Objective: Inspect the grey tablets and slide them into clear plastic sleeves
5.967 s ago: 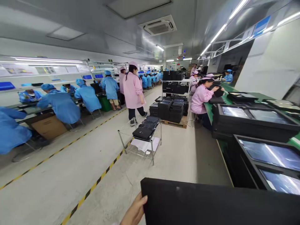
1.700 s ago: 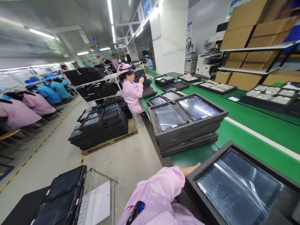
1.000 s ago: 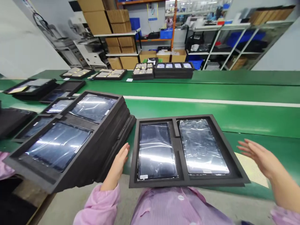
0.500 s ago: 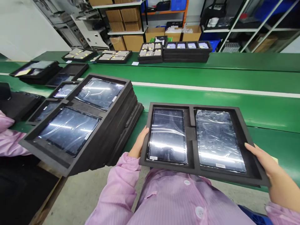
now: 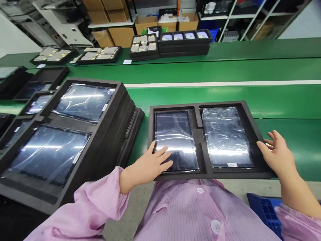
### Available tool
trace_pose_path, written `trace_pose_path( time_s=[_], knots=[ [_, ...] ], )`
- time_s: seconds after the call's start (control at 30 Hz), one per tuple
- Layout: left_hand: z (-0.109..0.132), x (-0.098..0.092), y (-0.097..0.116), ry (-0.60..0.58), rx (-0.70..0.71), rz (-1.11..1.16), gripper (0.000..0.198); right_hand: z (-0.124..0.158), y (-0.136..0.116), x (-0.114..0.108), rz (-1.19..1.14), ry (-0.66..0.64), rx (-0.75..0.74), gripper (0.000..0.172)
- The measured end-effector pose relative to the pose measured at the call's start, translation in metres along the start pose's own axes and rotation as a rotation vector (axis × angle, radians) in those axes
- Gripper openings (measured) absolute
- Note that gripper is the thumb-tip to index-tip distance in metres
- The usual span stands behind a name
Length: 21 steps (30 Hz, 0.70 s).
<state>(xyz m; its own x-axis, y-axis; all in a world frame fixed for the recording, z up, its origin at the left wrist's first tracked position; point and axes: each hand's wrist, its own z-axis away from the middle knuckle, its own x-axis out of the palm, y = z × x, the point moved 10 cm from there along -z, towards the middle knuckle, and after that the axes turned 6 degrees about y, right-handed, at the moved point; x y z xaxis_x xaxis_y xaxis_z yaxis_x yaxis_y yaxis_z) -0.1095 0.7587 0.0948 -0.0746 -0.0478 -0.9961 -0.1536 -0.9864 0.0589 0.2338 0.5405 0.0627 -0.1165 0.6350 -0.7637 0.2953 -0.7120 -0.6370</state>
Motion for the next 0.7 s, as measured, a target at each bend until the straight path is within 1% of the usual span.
trace_pose_path(
  time_s=[0.07, 0.17, 0.23, 0.33, 0.43, 0.5, 0.53, 0.57, 0.6, 0.63, 0.67, 0.7],
  knots=[
    [-0.002, -0.004, 0.003, 0.072, 0.069, -0.02, 0.028, 0.003, -0.007, -0.003, 0.032, 0.005, 0.001, 0.076],
    [-0.002, -0.011, 0.0, 0.178, 0.069, -0.063, 0.015, 0.005, -0.017, -0.005, 0.078, 0.015, -0.029, 0.071],
    [-0.003, -0.013, -0.002, 0.21, 0.075, -0.092, 0.009, 0.005, -0.021, -0.006, 0.105, 0.023, -0.056, 0.068],
    [-0.004, -0.013, 0.0, 0.23, 0.11, -0.127, 0.013, 0.005, -0.022, -0.007, 0.108, 0.032, -0.069, 0.065],
    [-0.003, -0.015, 0.008, 0.28, 0.167, -0.165, 0.005, 0.005, -0.02, -0.007, 0.094, 0.04, -0.071, 0.065],
    [-0.003, -0.02, 0.014, 0.325, 0.194, -0.166, 0.015, 0.004, -0.02, -0.007, 0.098, 0.047, -0.084, 0.064],
    [-0.003, -0.022, 0.013, 0.343, 0.184, -0.154, 0.02, 0.004, -0.019, -0.007, 0.108, 0.048, -0.092, 0.063],
    [-0.003, -0.025, 0.009, 0.362, 0.153, -0.136, 0.023, 0.003, -0.018, -0.006, 0.121, 0.048, -0.102, 0.063],
    [-0.002, -0.029, 0.001, 0.391, 0.094, -0.119, 0.025, 0.003, -0.018, -0.006, 0.135, 0.049, -0.116, 0.063],
    [-0.001, -0.033, -0.012, 0.425, 0.005, -0.105, 0.024, 0.002, -0.018, -0.005, 0.152, 0.055, -0.134, 0.064],
    [0.004, -0.037, -0.03, 0.472, -0.11, -0.089, 0.023, 0.002, -0.02, -0.006, 0.165, 0.068, -0.162, 0.064],
    [0.012, -0.042, -0.052, 0.54, -0.258, -0.07, 0.021, 0.003, -0.024, -0.008, 0.168, 0.088, -0.201, 0.064]
  ],
)
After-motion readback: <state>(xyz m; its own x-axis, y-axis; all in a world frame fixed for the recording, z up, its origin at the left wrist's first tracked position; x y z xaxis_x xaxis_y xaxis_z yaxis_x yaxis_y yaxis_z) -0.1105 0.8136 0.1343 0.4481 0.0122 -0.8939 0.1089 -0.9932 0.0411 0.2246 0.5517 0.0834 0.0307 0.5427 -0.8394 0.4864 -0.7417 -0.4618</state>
